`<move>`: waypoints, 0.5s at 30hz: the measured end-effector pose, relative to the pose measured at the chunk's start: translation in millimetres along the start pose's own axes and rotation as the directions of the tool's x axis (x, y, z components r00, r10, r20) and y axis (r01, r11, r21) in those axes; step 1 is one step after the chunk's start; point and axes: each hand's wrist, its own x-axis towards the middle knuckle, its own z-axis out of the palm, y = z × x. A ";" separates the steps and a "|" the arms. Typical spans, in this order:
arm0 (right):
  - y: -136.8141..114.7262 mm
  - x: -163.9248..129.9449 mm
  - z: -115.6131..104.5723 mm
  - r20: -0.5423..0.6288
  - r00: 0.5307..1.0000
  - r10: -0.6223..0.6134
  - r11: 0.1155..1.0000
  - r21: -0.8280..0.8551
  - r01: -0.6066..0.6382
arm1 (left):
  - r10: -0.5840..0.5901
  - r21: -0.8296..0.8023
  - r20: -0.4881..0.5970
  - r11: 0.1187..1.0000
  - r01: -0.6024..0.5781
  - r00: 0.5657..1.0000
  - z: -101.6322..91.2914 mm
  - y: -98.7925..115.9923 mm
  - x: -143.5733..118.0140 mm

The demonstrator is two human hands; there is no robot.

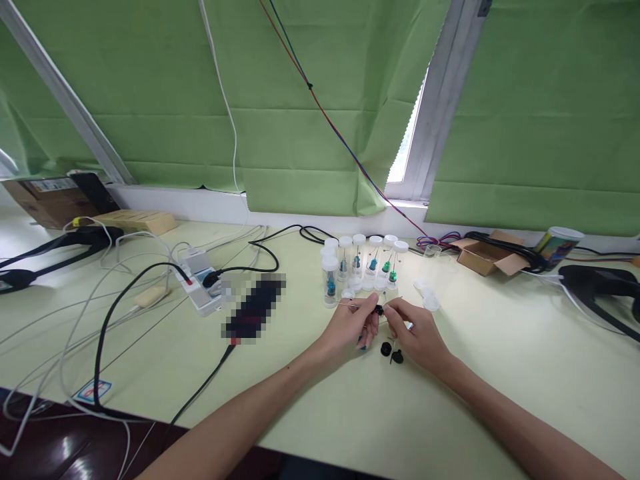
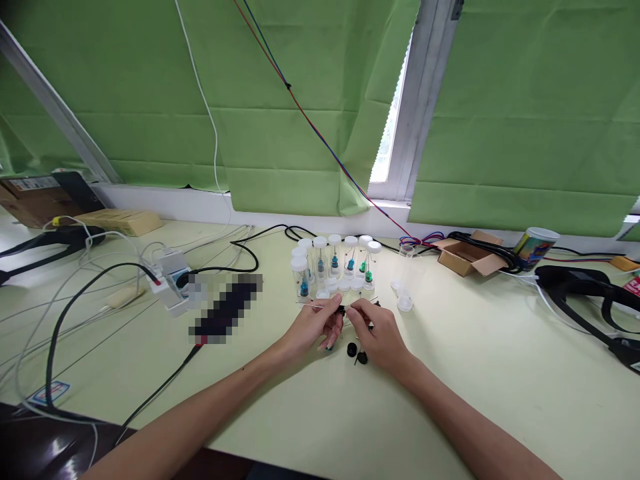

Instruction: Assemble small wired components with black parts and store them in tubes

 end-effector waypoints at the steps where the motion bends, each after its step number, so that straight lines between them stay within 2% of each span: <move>1: -0.6 0.3 -0.2 -0.001 1.000 -0.002 1.000 -0.006 0.002 | -0.011 -0.002 0.001 1.000 0.011 1.000 0.5 -0.1 0.0; 5: 0.0 1.1 0.1 0.001 1.000 0.010 1.000 -0.006 -0.010 | -0.037 -0.012 0.003 0.999 0.037 0.999 2.1 -0.8 0.6; 15: 2.9 0.3 2.0 0.000 0.997 0.075 0.995 0.058 -0.075 | -0.018 -0.028 -0.023 0.999 0.017 1.000 1.2 -6.4 2.2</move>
